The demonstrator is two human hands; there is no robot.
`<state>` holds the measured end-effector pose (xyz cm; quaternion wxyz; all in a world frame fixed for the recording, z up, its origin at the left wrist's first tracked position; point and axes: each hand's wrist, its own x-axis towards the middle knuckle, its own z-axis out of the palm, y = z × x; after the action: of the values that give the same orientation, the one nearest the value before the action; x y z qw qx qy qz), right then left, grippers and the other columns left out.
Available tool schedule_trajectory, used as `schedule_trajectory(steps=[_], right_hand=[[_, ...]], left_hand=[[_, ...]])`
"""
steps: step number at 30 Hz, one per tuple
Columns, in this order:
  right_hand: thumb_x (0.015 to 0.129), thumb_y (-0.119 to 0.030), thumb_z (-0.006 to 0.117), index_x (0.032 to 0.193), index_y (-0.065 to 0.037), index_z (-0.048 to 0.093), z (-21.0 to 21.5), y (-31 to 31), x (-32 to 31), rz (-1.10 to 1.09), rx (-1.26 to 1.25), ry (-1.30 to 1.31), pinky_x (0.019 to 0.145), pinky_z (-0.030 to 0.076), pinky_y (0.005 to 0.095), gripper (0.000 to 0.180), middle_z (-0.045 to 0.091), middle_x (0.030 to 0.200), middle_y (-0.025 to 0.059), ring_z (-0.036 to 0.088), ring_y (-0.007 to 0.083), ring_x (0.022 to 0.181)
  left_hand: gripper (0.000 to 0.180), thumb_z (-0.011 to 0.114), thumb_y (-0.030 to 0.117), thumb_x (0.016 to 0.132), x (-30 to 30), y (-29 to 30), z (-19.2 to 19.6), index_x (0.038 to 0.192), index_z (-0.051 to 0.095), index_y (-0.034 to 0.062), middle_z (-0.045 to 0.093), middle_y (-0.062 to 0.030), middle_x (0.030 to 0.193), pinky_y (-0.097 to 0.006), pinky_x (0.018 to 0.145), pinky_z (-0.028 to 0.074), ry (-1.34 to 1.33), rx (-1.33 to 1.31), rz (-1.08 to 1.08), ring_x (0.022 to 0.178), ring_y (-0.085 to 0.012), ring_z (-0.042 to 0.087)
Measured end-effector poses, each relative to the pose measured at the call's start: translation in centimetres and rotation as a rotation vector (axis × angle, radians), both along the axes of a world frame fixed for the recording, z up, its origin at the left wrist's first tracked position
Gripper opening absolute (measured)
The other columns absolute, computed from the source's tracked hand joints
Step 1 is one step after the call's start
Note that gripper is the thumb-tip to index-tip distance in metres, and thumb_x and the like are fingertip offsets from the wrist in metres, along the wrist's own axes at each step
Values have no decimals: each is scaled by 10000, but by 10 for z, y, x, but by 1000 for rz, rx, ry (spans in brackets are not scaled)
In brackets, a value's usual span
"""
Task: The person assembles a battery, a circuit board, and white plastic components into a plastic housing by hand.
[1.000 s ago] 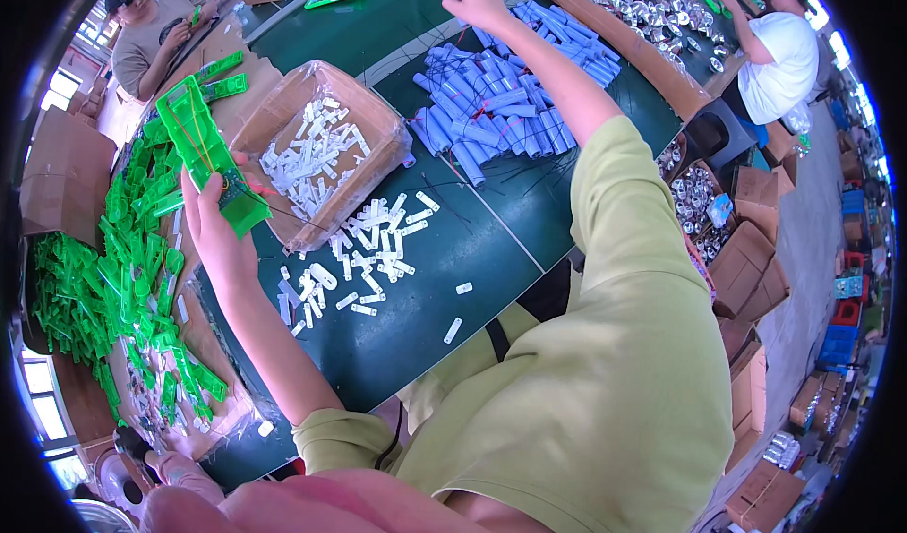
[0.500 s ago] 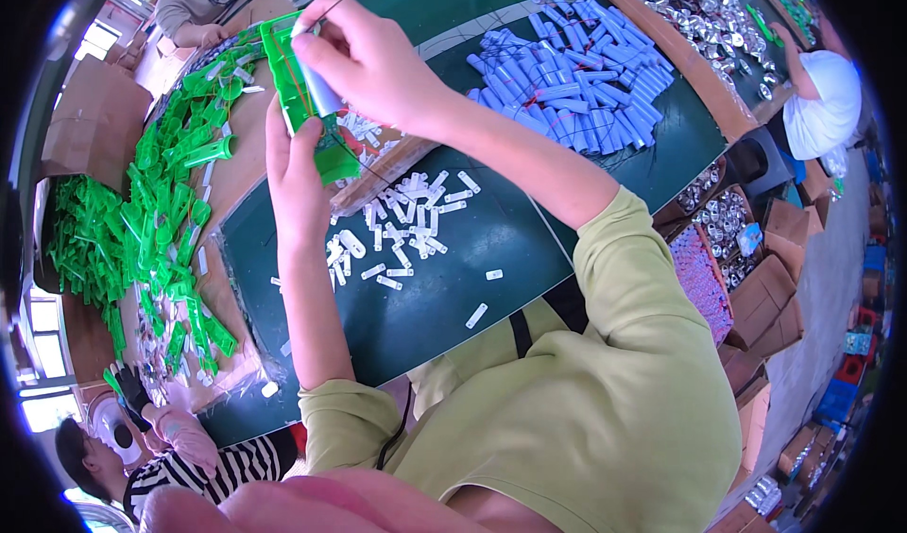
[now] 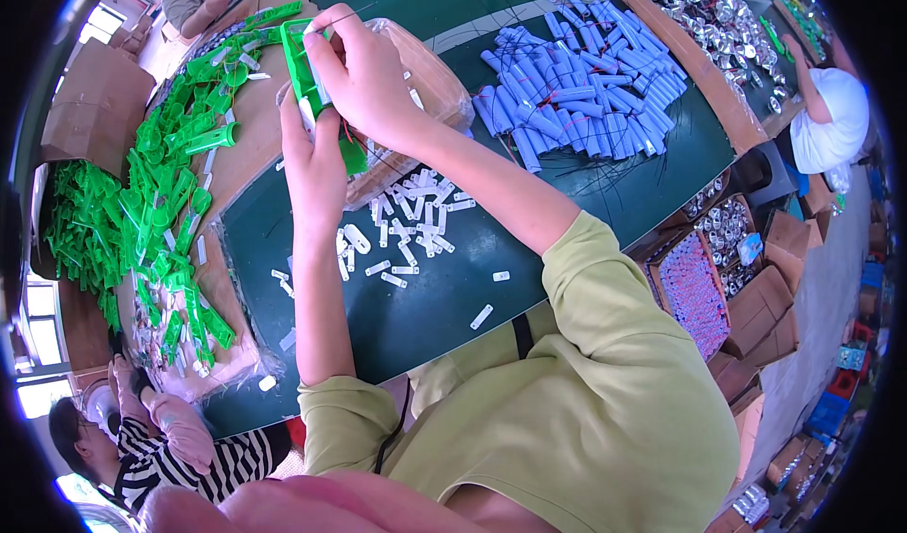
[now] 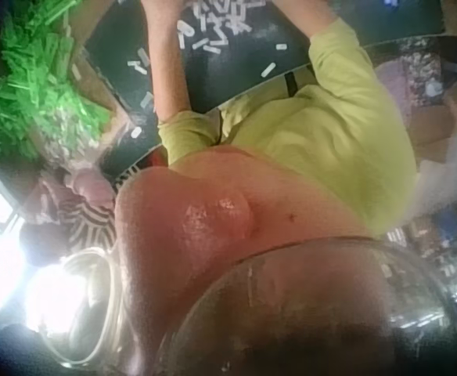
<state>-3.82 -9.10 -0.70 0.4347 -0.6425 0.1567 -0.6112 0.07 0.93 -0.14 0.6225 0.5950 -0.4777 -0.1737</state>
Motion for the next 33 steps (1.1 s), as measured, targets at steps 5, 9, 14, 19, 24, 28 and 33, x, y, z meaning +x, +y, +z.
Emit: schedule_trajectory(steps=[5, 9, 14, 19, 24, 28, 33], right_hand=[[879, -158, 548, 974, -36, 525, -4, 0, 1, -65, 1, 67, 491, 381, 306, 157, 539, 631, 74, 522, 151, 539], [902, -217, 523, 1182, -41, 459, -12, -8, 5, -173, -90, 86, 754, 420, 342, 337, 533, 982, 161, 540, 227, 893], [944, -314, 445, 1342, -68, 320, -21, -10, 18, 183, 96, 95, 917, 347, 313, 485, 409, 1240, 176, 436, 233, 1107], [970, -294, 330, 1208, -59, 432, 26, -13, 5, 570, 395, 14, 747, 453, 309, 351, 574, 933, 66, 569, 161, 847], [916, -231, 477, 1045, -46, 583, -14, -86, -9, 257, -240, 816, 821, 437, 325, 250, 606, 1000, 98, 573, 225, 946], [820, -153, 543, 927, -54, 627, -65, -103, -10, 440, -681, 1075, 700, 473, 382, 169, 647, 844, 109, 615, 274, 771], [844, -137, 533, 911, -36, 581, -63, -96, -13, 412, -783, 1261, 783, 442, 388, 131, 603, 885, 108, 573, 278, 878]], left_hand=[[411, 412, 88, 895, -4, -1, 0, 1289, 344, -7, 537, -82, 924, -257, 623, 453, 122, 51, -24, 734, -115, 537], [400, 417, 91, 894, -3, 0, 2, 1278, 360, -9, 535, -80, 929, -257, 642, 454, 108, 62, -38, 760, -113, 538], [377, 434, 103, 893, 13, -1, -3, 1252, 403, -8, 542, -76, 956, -256, 688, 450, 196, 116, -69, 821, -109, 530], [262, 471, 176, 885, 47, 18, 13, 1077, 517, 5, 599, -93, 872, -264, 552, 473, 401, 22, -67, 636, -144, 595], [277, 395, 175, 920, 95, 49, 43, 1113, 455, -16, 610, -171, 996, -340, 622, 513, 452, -225, 240, 710, -217, 613], [304, 356, 176, 929, 101, 78, 65, 1135, 446, -28, 591, -194, 1042, -380, 737, 506, 480, -323, 425, 799, -220, 601], [334, 368, 182, 928, 102, 74, 58, 1168, 433, -41, 582, -205, 1066, -393, 774, 502, 491, -315, 424, 816, -227, 593]])
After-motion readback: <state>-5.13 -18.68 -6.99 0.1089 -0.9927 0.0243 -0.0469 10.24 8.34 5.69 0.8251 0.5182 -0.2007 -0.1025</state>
